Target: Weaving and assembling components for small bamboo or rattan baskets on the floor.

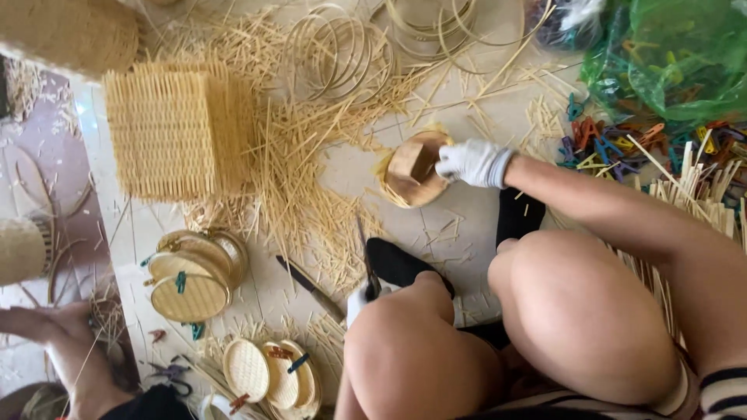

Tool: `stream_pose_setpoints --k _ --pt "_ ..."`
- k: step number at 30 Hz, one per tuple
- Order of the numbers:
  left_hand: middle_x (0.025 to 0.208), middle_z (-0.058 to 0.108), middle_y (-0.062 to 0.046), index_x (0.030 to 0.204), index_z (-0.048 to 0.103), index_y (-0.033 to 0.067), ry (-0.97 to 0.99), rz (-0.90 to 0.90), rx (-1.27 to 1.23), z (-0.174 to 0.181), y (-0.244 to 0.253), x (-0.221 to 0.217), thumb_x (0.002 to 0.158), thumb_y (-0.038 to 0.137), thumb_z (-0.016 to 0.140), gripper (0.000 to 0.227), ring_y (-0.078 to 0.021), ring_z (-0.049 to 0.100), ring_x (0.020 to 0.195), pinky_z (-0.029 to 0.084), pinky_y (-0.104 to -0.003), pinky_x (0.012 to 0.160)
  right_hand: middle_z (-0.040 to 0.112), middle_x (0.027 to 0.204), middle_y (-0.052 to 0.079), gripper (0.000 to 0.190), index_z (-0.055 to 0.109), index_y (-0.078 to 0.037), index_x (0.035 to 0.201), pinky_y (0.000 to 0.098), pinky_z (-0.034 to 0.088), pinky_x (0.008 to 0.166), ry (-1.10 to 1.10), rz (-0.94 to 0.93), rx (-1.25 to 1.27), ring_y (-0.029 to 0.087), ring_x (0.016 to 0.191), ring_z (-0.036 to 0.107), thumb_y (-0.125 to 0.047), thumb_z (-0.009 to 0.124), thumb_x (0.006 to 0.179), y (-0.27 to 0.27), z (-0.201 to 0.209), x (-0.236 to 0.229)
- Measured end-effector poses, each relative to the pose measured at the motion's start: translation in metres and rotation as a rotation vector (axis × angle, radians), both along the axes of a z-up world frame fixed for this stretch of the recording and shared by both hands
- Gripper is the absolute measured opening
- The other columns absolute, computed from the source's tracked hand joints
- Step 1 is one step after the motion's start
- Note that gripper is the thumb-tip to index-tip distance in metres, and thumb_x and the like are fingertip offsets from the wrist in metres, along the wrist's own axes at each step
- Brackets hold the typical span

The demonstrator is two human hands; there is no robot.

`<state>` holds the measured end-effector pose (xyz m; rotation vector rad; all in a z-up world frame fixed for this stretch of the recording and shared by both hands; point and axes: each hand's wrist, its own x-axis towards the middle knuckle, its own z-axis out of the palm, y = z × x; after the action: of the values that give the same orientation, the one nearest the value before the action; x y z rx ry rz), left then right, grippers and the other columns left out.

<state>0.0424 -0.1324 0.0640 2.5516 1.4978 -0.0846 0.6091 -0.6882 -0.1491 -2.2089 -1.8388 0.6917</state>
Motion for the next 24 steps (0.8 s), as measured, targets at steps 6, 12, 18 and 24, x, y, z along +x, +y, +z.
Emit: stream_pose_setpoints --k 6,12,18,24 --pt "0.098 0.072 -0.027 0.117 0.064 0.0025 -0.048 -0.199 -0.238 -0.157 -0.236 0.118 0.111 0.027 0.036 0.038 -0.0371 0.065 0.1 0.039 -0.043 0.109 0.06 0.105 0.01 0.04 0.063 -0.014 0.102 0.0462 0.052 0.081 0.173 -0.099 0.16 0.036 0.097 0.064 -0.018 0.087 0.07 0.024 0.051 0.0" --pt "0.1 0.067 -0.028 0.118 0.055 0.0083 -0.205 -0.597 -0.662 -0.209 -0.375 0.241 0.091 0.024 0.058 0.031 -0.0505 0.065 0.094 0.051 -0.056 0.078 0.059 0.13 0.006 0.04 0.074 -0.022 0.098 0.0448 0.046 0.103 0.042 -0.119 0.245 0.033 0.118 0.058 -0.018 0.091 0.062 0.021 0.082 -0.014" --pt "0.112 0.065 -0.029 0.122 0.052 0.0055 -0.071 -0.651 -0.636 -0.21 -0.377 0.282 0.102 0.032 0.051 0.033 -0.05 0.064 0.1 0.051 -0.056 0.085 0.05 0.148 0.007 0.051 0.077 -0.028 0.105 0.046 0.044 0.106 0.087 -0.079 0.353 0.034 0.123 0.054 -0.02 0.094 0.059 0.025 0.069 -0.019" --pt "0.112 0.064 -0.029 0.118 0.051 0.0064 -0.075 -0.633 -0.622 -0.206 -0.383 0.298 0.091 0.022 0.06 0.033 -0.0497 0.064 0.1 0.051 -0.055 0.083 0.044 0.146 0.015 0.092 0.056 -0.025 0.142 0.0476 0.047 0.107 0.144 -0.193 0.52 0.041 0.131 0.052 -0.021 0.095 0.059 0.028 0.069 -0.02"
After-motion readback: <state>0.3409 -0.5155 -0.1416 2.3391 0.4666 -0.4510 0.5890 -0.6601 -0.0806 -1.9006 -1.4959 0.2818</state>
